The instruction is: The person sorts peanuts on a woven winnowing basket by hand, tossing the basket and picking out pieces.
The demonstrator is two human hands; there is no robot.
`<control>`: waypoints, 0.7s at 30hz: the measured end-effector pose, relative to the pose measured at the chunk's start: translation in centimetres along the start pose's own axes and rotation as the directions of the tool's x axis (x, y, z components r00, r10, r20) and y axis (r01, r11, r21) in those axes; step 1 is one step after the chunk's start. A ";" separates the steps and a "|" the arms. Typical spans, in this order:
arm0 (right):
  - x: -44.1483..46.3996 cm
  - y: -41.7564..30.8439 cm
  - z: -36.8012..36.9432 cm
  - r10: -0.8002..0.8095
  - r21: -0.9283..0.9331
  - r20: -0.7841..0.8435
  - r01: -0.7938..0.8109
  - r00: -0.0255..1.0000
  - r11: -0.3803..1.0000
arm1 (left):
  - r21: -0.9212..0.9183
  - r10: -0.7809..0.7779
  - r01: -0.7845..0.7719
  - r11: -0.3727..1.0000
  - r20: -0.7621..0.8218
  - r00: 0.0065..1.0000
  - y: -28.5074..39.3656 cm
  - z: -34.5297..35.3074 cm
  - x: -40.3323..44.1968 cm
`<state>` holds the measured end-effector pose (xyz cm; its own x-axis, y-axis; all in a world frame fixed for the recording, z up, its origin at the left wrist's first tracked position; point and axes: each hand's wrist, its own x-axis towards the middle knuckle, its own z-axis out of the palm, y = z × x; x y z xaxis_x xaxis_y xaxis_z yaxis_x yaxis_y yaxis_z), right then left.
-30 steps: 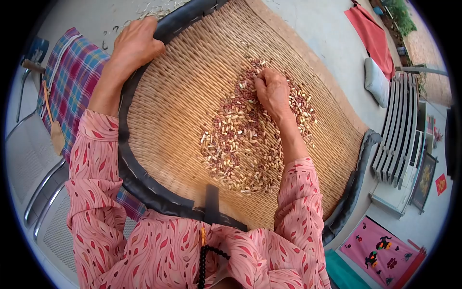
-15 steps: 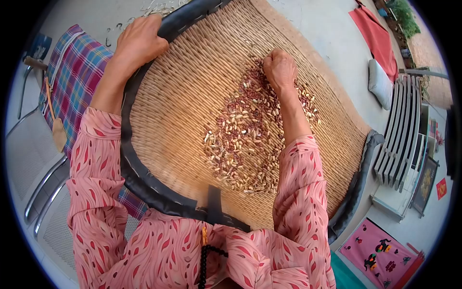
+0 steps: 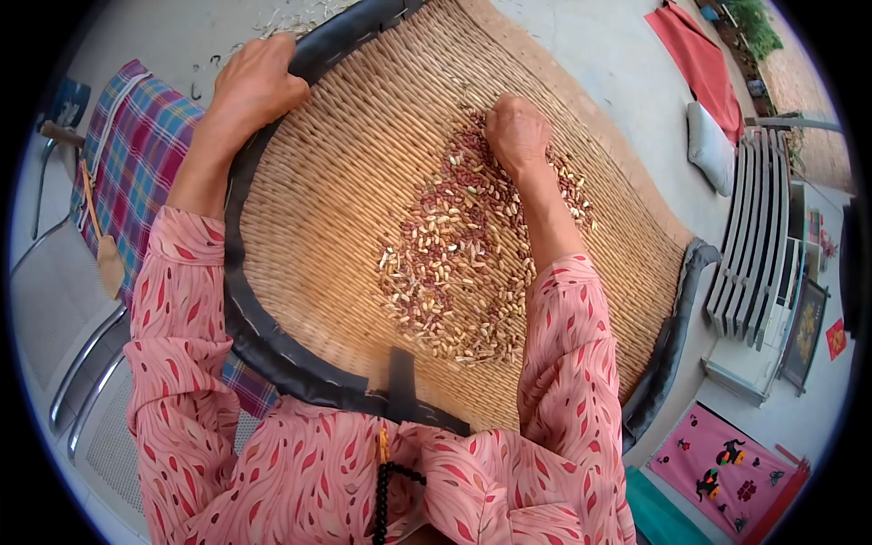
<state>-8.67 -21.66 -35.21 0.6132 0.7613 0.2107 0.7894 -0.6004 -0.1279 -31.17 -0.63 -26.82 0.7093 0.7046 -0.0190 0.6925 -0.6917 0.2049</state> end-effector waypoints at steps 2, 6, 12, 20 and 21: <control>0.3 -0.2 0.8 -0.102 -0.123 -0.064 0.093 0.993 0.988 | 0.013 0.013 -0.013 1.000 -0.010 1.000 0.0 0.0 0.1; 0.2 -0.2 -1.0 0.022 0.102 0.028 -0.025 0.999 0.994 | -0.027 0.029 -0.031 0.999 -0.070 0.997 0.2 -0.2 -0.4; -5.2 4.7 -5.9 0.086 0.624 0.376 -0.321 0.923 0.713 | -0.049 0.032 -0.036 0.998 -0.075 0.997 -0.6 0.4 -0.2; -6.8 14.4 -12.2 0.623 0.995 0.048 -0.089 0.781 0.035 | -0.083 0.082 -0.091 0.992 -0.108 0.991 -0.7 0.4 -0.1; -8.0 13.5 -11.4 0.569 0.909 0.098 -0.306 0.817 0.283 | -0.095 0.097 -0.111 0.989 -0.145 0.985 -0.6 0.4 -0.1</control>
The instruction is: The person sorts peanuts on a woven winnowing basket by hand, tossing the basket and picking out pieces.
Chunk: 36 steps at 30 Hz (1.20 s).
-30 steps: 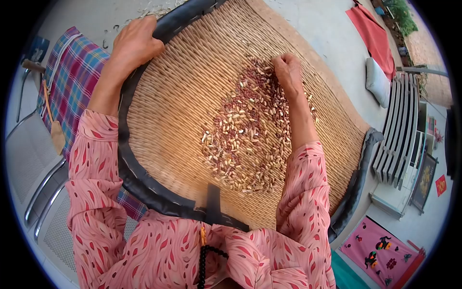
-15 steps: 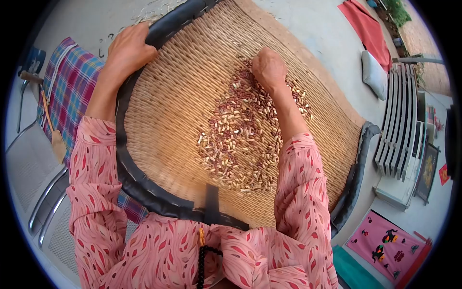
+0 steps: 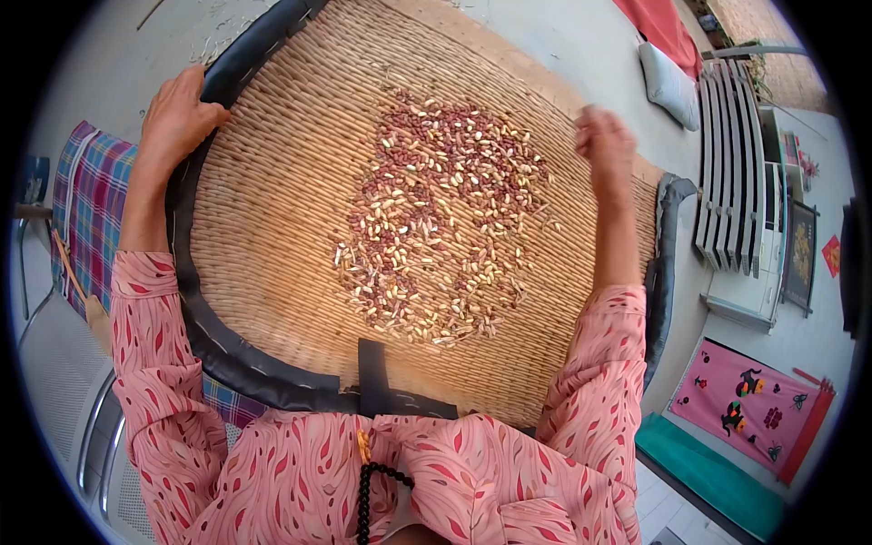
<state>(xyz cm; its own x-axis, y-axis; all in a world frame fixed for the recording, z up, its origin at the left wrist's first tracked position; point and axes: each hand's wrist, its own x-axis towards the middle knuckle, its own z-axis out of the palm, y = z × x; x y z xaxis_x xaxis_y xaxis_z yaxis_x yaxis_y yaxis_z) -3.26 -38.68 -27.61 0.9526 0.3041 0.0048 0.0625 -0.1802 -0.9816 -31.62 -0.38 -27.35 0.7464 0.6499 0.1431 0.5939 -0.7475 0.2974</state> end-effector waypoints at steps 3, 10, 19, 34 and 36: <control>-3.7 3.7 2.8 -0.054 -0.595 0.236 0.188 0.970 0.782 | -0.011 0.002 -0.003 1.000 -0.022 1.000 0.1 0.1 -0.2; -4.7 6.3 5.1 -0.276 -0.768 0.362 0.453 0.890 0.453 | 0.078 -0.059 0.050 0.996 0.126 0.990 0.9 -1.1 0.5; -6.0 4.0 2.6 0.123 -0.119 0.282 -0.093 0.951 0.989 | 0.008 -0.084 0.084 0.996 0.141 0.986 0.9 -0.9 0.4; -9.1 5.2 0.4 0.224 -0.014 0.243 -0.227 0.944 0.974 | -0.019 -0.038 0.040 0.999 0.100 0.994 0.0 -0.3 0.7; -9.3 5.1 0.4 0.239 -0.006 0.243 -0.245 0.940 0.969 | -0.021 -0.017 0.019 1.000 0.082 0.996 -0.2 -0.2 0.6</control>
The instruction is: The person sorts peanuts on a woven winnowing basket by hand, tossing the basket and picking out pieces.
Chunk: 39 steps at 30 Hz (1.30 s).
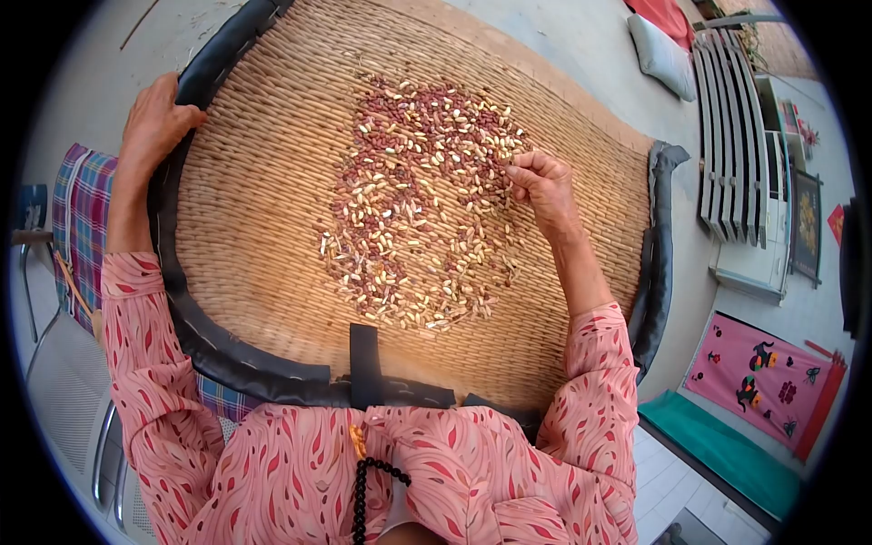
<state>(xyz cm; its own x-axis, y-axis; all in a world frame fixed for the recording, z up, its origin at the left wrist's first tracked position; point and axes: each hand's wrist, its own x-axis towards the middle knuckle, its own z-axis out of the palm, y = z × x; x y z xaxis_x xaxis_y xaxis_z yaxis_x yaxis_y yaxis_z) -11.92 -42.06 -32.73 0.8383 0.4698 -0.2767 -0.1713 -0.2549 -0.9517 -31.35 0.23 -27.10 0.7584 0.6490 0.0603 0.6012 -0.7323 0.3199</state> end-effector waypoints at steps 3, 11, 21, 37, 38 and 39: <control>-0.1 -0.2 -0.1 0.030 -0.020 -0.016 -0.030 0.999 0.999 | -0.001 0.001 -0.001 1.000 0.024 1.000 -0.1 0.0 0.2; -0.3 -0.1 0.1 0.119 0.165 -0.014 -0.116 0.993 0.980 | 0.032 0.010 -0.010 0.999 0.026 1.000 -0.3 0.1 0.3; -0.1 -0.3 -0.1 0.221 0.226 0.036 -0.224 0.975 0.948 | -0.012 0.016 -0.016 1.000 0.012 1.000 -0.5 0.3 0.4; -0.7 0.3 1.2 0.114 0.201 -0.041 -0.104 0.993 0.974 | -0.022 0.036 -0.038 0.999 -0.096 0.995 -0.1 0.7 -0.3; -0.7 0.2 1.3 0.132 0.212 -0.043 -0.120 0.990 0.970 | -0.016 0.058 -0.062 0.998 -0.158 0.986 -0.2 0.9 -0.4; -0.5 0.0 1.2 0.157 0.109 -0.001 -0.156 0.988 0.982 | 0.002 0.039 -0.039 0.999 -0.093 0.995 -0.2 0.7 -0.2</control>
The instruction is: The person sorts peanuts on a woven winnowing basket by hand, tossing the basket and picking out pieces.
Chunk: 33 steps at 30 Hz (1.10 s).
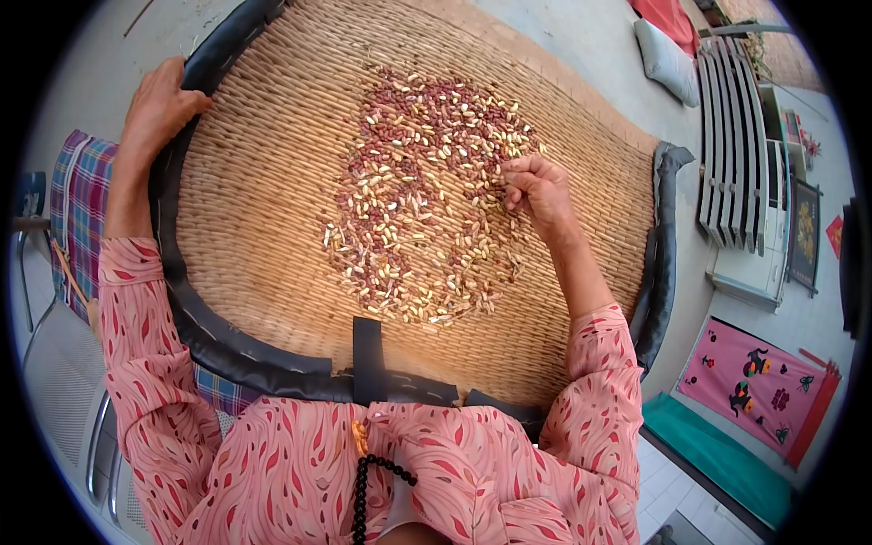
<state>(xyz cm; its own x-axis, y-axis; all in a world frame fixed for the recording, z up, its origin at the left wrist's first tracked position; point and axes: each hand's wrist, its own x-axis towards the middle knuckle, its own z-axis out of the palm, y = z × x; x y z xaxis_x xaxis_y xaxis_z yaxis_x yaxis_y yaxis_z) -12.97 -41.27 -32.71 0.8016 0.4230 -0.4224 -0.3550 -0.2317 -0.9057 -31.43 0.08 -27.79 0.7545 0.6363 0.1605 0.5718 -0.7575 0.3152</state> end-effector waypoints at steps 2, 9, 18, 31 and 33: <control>0.5 -0.9 -0.5 0.071 -0.207 0.063 -0.056 0.996 0.977 | 0.046 -0.038 0.032 0.998 0.131 0.991 0.1 -0.6 0.6; 3.4 -7.4 -5.4 -0.380 -0.393 -0.285 0.254 0.880 0.884 | 0.027 0.062 -0.062 0.998 0.004 0.998 -0.9 0.1 0.7; 0.7 -0.3 -5.7 -0.447 -0.919 0.322 0.389 0.835 0.066 | -0.040 -0.024 0.030 0.999 0.144 0.989 -0.5 -0.1 0.8; 0.1 -0.2 -6.1 -0.214 -0.360 -0.031 0.189 0.976 0.914 | -0.017 -0.019 0.022 1.000 0.157 0.987 -0.1 -0.5 1.0; 0.2 0.0 -6.0 -0.157 -0.296 -0.016 0.145 0.987 0.944 | -0.035 -0.001 0.006 0.999 0.125 0.992 -0.3 -0.5 0.8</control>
<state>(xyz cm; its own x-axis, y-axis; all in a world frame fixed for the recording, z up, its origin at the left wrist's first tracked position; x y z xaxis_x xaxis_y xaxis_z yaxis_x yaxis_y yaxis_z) -9.93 -46.47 -32.56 0.8550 0.4402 -0.2743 -0.0762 -0.4165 -0.9059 -31.19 0.89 -27.35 0.7882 0.6140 0.0419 0.5645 -0.7483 0.3483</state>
